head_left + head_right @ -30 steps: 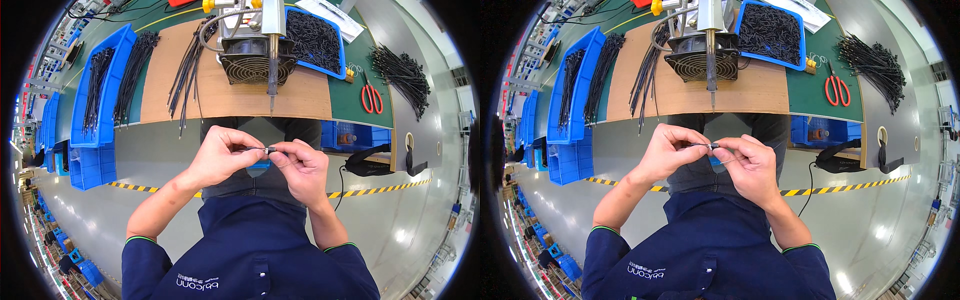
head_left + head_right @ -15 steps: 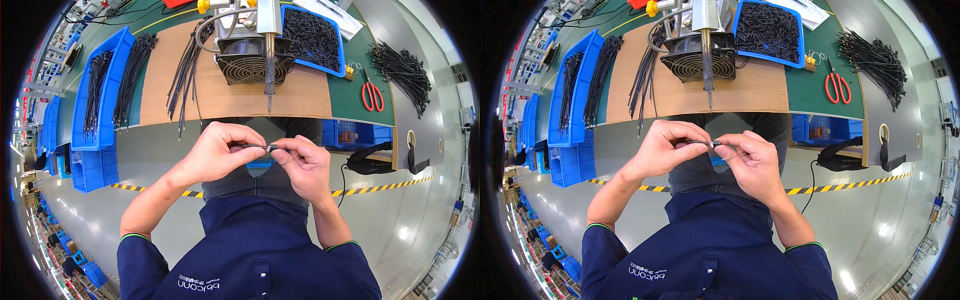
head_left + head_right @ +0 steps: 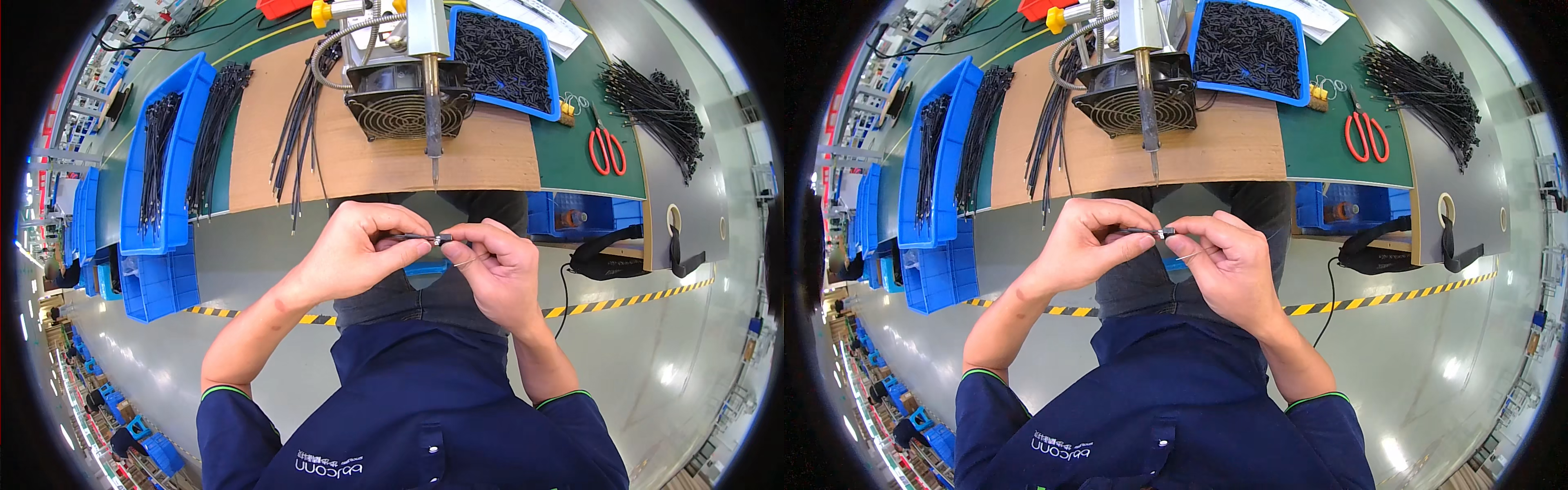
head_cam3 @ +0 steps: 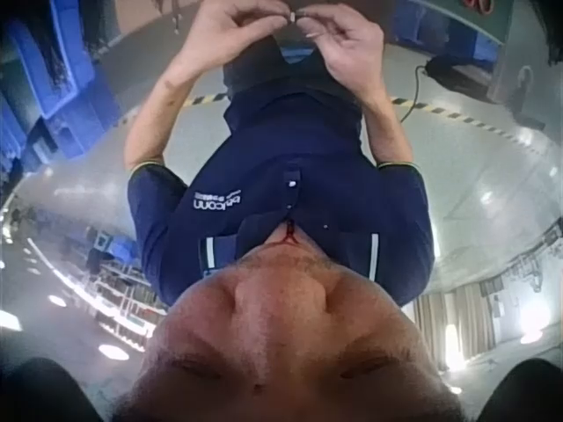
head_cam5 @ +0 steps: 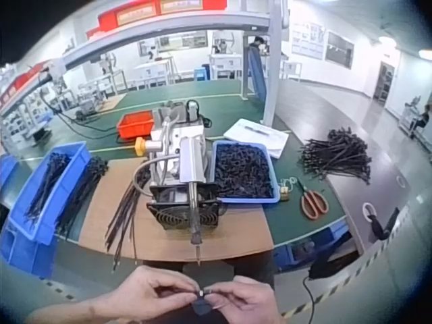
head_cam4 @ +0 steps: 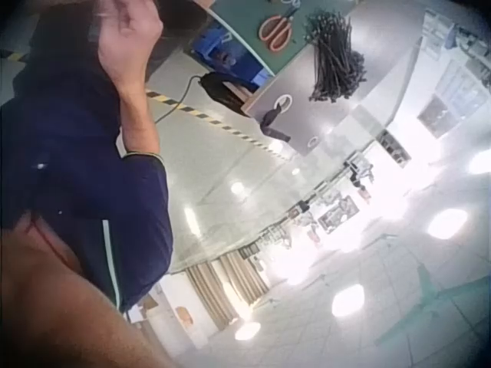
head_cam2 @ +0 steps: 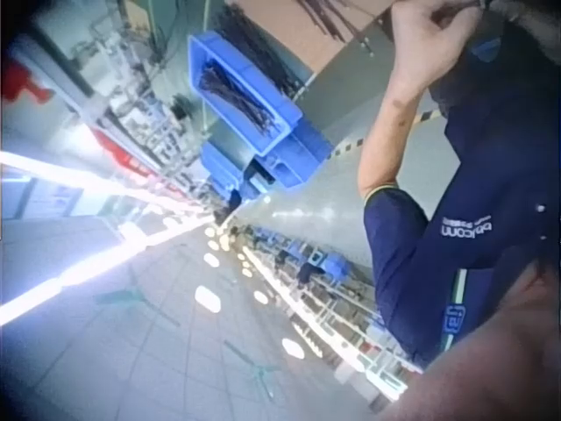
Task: The person picks up a wire and a connector, aligns them, and joins them using a soldering iron. They then set the soldered assembly aside and repeat the process with another wire and connector.
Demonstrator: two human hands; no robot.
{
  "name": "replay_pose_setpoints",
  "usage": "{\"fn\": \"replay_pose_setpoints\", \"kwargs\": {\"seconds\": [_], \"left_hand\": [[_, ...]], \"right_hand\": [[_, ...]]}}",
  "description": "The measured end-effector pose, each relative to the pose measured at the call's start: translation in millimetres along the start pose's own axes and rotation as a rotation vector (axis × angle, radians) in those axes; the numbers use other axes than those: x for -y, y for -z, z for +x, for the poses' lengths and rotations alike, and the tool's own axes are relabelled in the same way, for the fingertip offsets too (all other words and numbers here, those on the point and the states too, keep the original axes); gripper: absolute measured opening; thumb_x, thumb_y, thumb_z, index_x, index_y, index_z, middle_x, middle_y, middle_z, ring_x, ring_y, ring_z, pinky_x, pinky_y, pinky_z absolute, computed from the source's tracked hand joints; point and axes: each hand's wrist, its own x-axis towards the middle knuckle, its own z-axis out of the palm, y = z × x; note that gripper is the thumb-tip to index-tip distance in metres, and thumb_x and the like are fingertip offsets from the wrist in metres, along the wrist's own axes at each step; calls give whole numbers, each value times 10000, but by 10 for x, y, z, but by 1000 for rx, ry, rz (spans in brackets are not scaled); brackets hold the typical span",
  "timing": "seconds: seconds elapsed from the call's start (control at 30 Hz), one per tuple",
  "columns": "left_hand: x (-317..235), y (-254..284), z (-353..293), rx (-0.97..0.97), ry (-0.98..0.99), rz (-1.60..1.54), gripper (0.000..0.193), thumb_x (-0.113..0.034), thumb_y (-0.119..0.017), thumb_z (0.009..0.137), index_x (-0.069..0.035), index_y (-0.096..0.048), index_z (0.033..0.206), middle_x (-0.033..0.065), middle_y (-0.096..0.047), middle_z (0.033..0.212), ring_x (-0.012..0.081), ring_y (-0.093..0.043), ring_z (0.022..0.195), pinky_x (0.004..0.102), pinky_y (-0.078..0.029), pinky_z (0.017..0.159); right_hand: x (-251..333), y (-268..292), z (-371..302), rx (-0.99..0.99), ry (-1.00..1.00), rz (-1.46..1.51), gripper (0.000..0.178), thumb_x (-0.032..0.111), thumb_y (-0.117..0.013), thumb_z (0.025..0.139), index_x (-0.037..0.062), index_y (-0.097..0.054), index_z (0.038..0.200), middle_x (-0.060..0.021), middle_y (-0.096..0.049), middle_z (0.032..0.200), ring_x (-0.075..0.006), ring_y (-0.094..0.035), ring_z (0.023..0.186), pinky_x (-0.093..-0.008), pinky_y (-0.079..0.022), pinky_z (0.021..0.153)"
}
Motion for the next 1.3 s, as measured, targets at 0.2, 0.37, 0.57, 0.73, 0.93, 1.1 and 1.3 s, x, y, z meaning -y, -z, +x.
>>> {"fn": "replay_pose_setpoints", "kwargs": {"seconds": [0.2, 0.37, 0.57, 0.73, 0.93, 1.1, 1.3], "left_hand": [[53, -23, 33, 3, 29, -156, 131, -30, -785, 952, 41, -803, 1061, 28, -765, 901, 33, -618, 774, 215, -506, 670], [45, 1, 36, 7, 56, -149, 134, -33, -784, 954, 37, -806, 1066, 35, -768, 909, 39, -635, 790, 220, -518, 679], [-33, 37, 6, 21, 67, -62, 145, -29, -769, 966, 46, -793, 1088, 51, -769, 965, 51, -649, 833, 219, -528, 718], [-68, 60, -36, 38, 56, 41, 147, -32, -748, 986, 48, -782, 1104, 61, -772, 1001, 62, -664, 874, 221, -538, 752], [-97, 20, -23, -11, 126, -51, 152, -68, -742, 1005, 46, -777, 1099, 48, -766, 984, 57, -657, 871, 226, -542, 756], [-34, 7, 16, -13, 64, -9, 165, -92, -753, 1003, 51, -779, 1080, -1, -724, 877, 26, -600, 777, 222, -511, 680], [7, -50, 24, -29, 22, -103, 149, -80, -752, 1005, 46, -783, 1077, -6, -722, 882, 13, -586, 779, 208, -501, 672]], "right_hand": [[-2, -20, -13, -15, 18, 6, 158, 37, -823, 931, 22, -793, 1086, 5, -515, 710, -83, -437, 624, -266, -368, 567], [33, -25, 4, -29, 44, -59, 169, 41, -831, 921, 38, -801, 1088, 8, -496, 676, -102, -428, 614, -284, -360, 556], [27, 0, 15, -51, 50, -99, 169, 48, -837, 912, 49, -807, 1079, 10, -477, 644, -116, -427, 620, -295, -358, 555], [36, 8, 17, -55, 48, -92, 164, 48, -837, 911, 43, -807, 1072, 11, -488, 643, -117, -432, 623, -294, -363, 557], [56, 13, 30, -54, 59, -100, 160, 46, -839, 908, 39, -806, 1064, 8, -491, 635, -119, -443, 629, -292, -371, 560], [43, 14, 14, -42, 7, -29, 154, 26, -817, 934, 11, -791, 1085, 4, -560, 732, -77, -454, 629, -256, -387, 582], [86, 27, 12, -13, -93, 134, 157, 16, -786, 970, -21, -771, 1122, 5, -609, 834, -39, -512, 695, -221, -426, 632]]}}
